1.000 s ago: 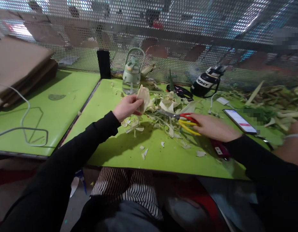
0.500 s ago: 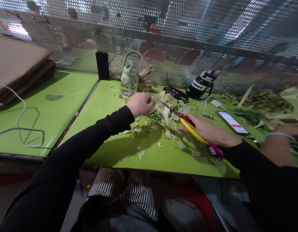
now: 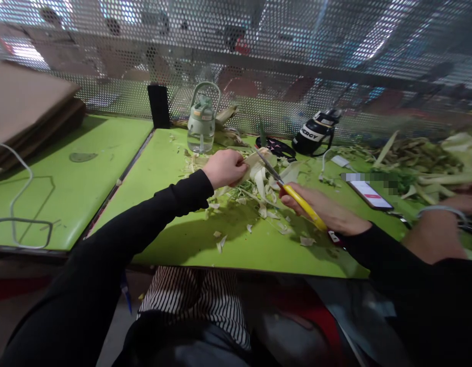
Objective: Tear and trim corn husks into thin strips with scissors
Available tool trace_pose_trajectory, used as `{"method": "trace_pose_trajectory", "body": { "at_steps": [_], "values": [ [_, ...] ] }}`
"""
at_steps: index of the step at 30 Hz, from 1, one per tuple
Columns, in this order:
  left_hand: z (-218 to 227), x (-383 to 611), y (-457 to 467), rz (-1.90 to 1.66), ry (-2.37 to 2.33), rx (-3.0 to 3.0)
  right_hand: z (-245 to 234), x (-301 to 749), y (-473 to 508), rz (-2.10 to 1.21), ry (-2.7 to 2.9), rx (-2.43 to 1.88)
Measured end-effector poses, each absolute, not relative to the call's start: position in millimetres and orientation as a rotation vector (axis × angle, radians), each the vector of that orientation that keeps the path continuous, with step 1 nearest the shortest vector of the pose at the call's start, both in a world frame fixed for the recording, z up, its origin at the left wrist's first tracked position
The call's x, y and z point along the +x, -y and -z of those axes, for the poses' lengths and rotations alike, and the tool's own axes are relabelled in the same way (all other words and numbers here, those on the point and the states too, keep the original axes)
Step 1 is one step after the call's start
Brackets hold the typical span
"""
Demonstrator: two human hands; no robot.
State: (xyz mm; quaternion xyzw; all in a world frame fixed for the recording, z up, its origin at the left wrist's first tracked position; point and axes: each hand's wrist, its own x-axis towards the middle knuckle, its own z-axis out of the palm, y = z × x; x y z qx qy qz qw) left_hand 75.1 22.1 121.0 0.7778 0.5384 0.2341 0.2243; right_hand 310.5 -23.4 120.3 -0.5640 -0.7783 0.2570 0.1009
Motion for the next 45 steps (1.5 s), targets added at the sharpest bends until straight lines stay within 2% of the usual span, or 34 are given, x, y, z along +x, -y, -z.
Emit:
{"method": "trace_pose_trajectory", "body": {
  "at_steps": [5,9,14,18,23,28,30,34,36,41,45],
  "values": [
    [-119.8,77.8,-23.0,-0.643,-1.459,2.180,-113.7,316.8,27.3,-0.718,2.240,-1.635],
    [-118.4,75.6,-24.2,-0.668,-1.444,2.143,-108.7,326.2,23.7,-0.444,2.280,-1.704],
    [-115.6,66.9,-22.2,-0.801,-1.251,1.656,-82.5,347.1,9.8,-0.156,2.335,-1.961],
    [-117.8,61.2,-16.9,-0.824,-1.073,1.285,-60.7,358.6,0.2,-0.179,2.446,-1.991],
    [-121.4,61.7,-6.8,-0.853,-0.988,1.152,-81.3,330.4,8.5,0.011,2.308,-1.760],
    [-123.0,68.7,8.8,-0.802,-0.959,1.199,-105.8,261.1,20.3,-0.393,1.903,-1.380],
    [-121.3,66.7,12.6,-0.785,-0.883,1.178,-102.6,240.4,16.0,-0.505,1.765,-1.236],
    [-112.0,55.3,13.2,-0.781,-0.789,1.015,-85.6,220.8,1.7,-0.930,1.455,-1.074],
    [-105.8,50.2,11.9,-0.814,-0.817,0.955,-78.2,217.4,-1.8,-0.966,1.506,-1.095],
    [-95.0,44.6,9.8,-0.877,-0.905,0.954,-71.6,214.0,-0.5,-0.749,1.679,-1.205],
    [-90.7,40.6,6.6,-0.872,-0.900,0.942,-68.1,214.2,-5.1,-1.061,1.483,-1.100]
  ]
}}
